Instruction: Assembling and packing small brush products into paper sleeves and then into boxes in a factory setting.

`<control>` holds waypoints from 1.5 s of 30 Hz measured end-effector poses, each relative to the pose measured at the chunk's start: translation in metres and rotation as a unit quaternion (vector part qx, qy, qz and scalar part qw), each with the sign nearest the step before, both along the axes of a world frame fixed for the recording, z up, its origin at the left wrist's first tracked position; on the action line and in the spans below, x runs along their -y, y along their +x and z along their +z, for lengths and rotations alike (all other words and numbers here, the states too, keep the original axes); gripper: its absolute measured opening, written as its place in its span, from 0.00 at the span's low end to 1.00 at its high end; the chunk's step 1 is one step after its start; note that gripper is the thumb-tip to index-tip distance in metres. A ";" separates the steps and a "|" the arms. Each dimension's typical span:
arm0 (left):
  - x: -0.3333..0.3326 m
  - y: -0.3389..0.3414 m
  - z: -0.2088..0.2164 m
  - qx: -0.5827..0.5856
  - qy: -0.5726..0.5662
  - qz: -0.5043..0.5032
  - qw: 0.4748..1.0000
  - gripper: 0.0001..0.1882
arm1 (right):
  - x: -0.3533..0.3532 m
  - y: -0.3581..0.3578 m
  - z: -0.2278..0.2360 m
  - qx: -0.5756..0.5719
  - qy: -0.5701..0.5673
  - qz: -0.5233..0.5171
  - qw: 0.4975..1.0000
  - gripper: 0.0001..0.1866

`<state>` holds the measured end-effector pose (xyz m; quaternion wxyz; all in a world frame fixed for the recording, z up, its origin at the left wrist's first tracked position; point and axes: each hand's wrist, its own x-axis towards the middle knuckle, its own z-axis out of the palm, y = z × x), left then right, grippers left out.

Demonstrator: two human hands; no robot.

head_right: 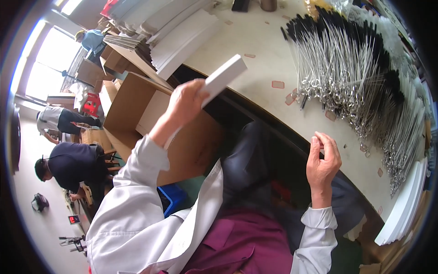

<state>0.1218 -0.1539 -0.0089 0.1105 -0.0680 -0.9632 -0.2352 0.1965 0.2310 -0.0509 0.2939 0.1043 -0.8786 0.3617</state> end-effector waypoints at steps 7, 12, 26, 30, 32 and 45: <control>0.032 -0.152 0.001 -0.103 -0.207 0.018 0.973 0.10 | 0.006 -0.014 -0.026 0.024 -0.001 -0.059 0.998 0.03; 0.043 -0.174 -0.023 -0.146 -0.277 0.063 0.948 0.09 | 0.007 -0.014 -0.029 0.020 0.027 -0.066 0.997 0.04; 0.090 -0.118 -0.020 -0.191 -0.265 0.083 0.942 0.15 | 0.009 -0.015 -0.033 0.002 0.037 -0.078 0.996 0.04; 0.106 -0.098 -0.022 -0.213 -0.208 0.162 0.941 0.32 | 0.009 -0.016 -0.033 0.001 0.046 -0.075 0.996 0.04; 0.118 -0.086 -0.023 -0.205 -0.182 0.214 0.938 0.42 | 0.010 -0.016 -0.034 -0.003 0.044 -0.073 0.996 0.04; 0.116 -0.058 -0.043 -0.090 0.043 0.387 0.917 0.36 | 0.010 -0.016 -0.033 -0.011 0.048 -0.068 0.996 0.04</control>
